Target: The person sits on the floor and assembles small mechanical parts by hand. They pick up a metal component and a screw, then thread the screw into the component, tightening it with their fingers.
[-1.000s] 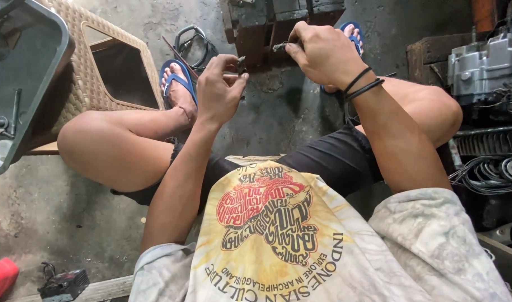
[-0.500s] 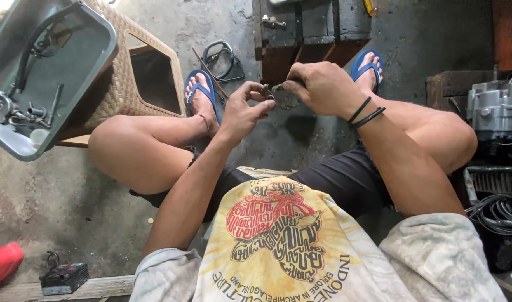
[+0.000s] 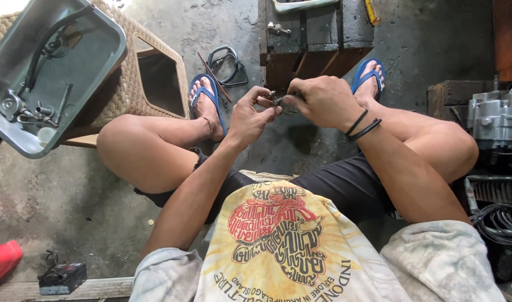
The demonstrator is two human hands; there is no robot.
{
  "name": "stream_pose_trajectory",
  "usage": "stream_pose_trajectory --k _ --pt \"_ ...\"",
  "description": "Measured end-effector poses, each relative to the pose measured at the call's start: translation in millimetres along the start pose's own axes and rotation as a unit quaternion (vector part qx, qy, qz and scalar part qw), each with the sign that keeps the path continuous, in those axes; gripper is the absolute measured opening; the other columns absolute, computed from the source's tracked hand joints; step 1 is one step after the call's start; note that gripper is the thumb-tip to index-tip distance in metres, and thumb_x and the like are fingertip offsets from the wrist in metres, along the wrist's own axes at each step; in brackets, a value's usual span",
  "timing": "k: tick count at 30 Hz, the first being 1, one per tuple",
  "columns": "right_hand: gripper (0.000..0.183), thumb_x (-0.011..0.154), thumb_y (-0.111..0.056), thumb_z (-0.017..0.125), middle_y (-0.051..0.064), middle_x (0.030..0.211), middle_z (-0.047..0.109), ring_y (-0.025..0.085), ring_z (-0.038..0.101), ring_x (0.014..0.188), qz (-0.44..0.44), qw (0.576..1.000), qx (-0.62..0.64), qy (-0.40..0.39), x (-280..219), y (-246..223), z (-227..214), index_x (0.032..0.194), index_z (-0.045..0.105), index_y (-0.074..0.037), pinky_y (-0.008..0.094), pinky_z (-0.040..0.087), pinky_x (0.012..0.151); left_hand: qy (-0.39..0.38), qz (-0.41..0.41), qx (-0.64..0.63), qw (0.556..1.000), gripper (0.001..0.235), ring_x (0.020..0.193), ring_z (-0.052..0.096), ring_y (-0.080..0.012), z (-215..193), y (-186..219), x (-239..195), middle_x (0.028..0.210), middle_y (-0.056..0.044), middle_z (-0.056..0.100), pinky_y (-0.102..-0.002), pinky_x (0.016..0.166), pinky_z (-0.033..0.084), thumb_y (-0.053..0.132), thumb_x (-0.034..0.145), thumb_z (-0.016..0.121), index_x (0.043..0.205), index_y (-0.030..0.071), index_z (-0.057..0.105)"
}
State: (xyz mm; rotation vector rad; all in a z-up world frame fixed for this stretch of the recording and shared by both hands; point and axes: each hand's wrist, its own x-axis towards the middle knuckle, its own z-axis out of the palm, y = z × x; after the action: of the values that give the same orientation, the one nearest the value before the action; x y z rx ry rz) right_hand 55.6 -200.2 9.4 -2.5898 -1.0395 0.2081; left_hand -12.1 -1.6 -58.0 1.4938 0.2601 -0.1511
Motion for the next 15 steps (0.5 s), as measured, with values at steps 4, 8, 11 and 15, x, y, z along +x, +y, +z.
stream_pose_trajectory --k 4,8,11,15 --pt "0.017 0.106 -0.032 0.063 0.001 0.071 0.071 0.023 0.073 0.067 0.008 0.991 -0.128 0.024 0 7 -4 0.103 0.071 -0.018 0.035 0.058 0.061 -0.003 0.011 -0.001 1.000 0.027 0.076 0.076 -0.0218 -1 2 0 0.090 -0.014 0.073 -0.032 0.070 0.068 0.007 0.082 0.083 0.105 0.010 0.070" --pt "0.020 0.106 -0.032 0.064 0.006 0.072 0.072 0.027 0.074 0.070 0.000 0.998 -0.051 0.019 -1 -1 -8 0.100 0.071 -0.015 0.039 0.058 0.064 0.005 0.017 0.004 1.000 0.027 0.074 0.077 -0.0209 2 2 -1 0.089 -0.014 0.074 -0.031 0.068 0.068 0.008 0.081 0.083 0.105 0.011 0.070" --pt "0.020 0.106 -0.034 0.063 0.001 0.070 0.071 0.021 0.073 0.066 0.002 0.994 -0.107 0.028 1 5 -5 0.099 0.071 -0.017 0.033 0.057 0.062 0.007 0.023 0.008 1.000 0.027 0.073 0.076 -0.0196 0 3 -1 0.088 -0.013 0.073 -0.031 0.067 0.068 0.008 0.081 0.083 0.105 0.012 0.070" --pt "0.018 0.104 -0.031 0.066 0.005 0.073 0.073 0.026 0.074 0.070 -0.002 1.000 -0.011 0.026 1 -3 -5 0.099 0.072 -0.014 0.040 0.057 0.066 0.007 0.025 0.007 1.000 0.029 0.070 0.076 -0.0171 0 3 1 0.088 -0.012 0.074 -0.029 0.067 0.066 0.008 0.080 0.084 0.106 0.012 0.070"
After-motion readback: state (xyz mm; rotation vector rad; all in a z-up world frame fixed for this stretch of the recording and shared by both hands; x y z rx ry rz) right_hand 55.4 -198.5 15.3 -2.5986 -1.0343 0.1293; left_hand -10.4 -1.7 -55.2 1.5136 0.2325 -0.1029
